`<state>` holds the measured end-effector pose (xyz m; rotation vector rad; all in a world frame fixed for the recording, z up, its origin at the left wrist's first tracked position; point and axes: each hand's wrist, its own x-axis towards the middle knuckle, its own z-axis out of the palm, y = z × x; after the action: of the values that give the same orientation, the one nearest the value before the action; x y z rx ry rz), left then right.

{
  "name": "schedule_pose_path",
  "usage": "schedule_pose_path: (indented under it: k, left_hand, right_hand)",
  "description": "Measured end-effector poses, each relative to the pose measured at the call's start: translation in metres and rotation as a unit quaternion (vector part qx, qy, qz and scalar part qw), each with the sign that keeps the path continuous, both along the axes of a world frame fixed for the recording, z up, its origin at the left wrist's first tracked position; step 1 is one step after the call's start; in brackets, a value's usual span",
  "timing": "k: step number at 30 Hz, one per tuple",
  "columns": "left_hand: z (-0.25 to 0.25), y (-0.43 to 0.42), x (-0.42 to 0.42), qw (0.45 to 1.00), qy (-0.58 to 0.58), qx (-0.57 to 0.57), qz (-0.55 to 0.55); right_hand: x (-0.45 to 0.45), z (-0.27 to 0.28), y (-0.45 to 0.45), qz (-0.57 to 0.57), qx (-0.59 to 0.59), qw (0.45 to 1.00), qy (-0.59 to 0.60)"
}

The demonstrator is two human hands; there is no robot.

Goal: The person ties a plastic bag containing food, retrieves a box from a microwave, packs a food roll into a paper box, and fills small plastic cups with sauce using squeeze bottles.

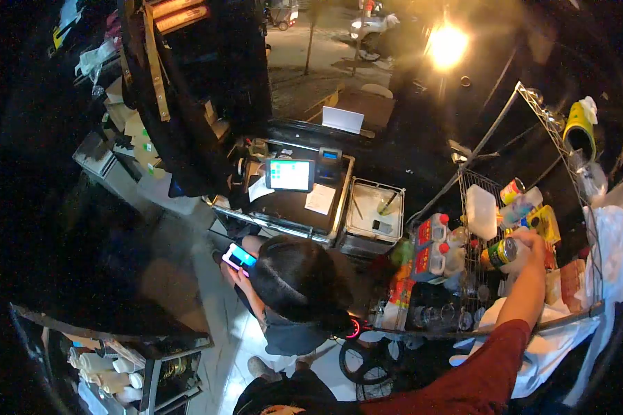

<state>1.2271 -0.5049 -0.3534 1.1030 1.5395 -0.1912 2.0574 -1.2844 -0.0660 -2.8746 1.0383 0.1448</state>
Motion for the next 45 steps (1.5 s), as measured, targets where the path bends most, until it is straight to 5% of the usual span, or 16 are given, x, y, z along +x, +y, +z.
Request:
schedule_pose_path:
  k: [13,25,33,36,38,42,45]
  left_hand:
    - [-0.017,0.007,-0.090,0.999,0.005,0.007,-0.037]
    - [-0.063,0.078,-0.113,0.996,-0.033,-0.012,-0.079]
    - [-0.103,0.189,-0.110,0.983,-0.162,0.026,-0.081]
    - [-0.112,0.235,-0.097,0.979,-0.195,-0.049,0.036]
    - [-0.113,0.262,-0.090,0.980,-0.187,-0.056,0.022]
    - [-0.111,0.291,-0.100,0.975,-0.211,-0.042,0.057]
    - [-0.106,0.294,-0.106,0.979,-0.186,-0.022,0.075]
  right_hand:
    - [0.045,0.058,0.057,0.055,-0.125,0.985,-0.105]
    - [-0.196,0.198,0.461,0.319,-0.192,0.893,-0.252]
    - [-0.366,0.222,0.608,0.412,-0.036,0.787,-0.458]
    - [-0.420,0.207,0.677,0.456,0.036,0.733,-0.503]
    - [-0.447,0.191,0.717,0.499,0.066,0.703,-0.503]
    - [-0.468,0.132,0.797,0.647,0.312,0.608,-0.338]
    - [-0.487,0.067,0.897,0.663,0.504,0.481,-0.275]
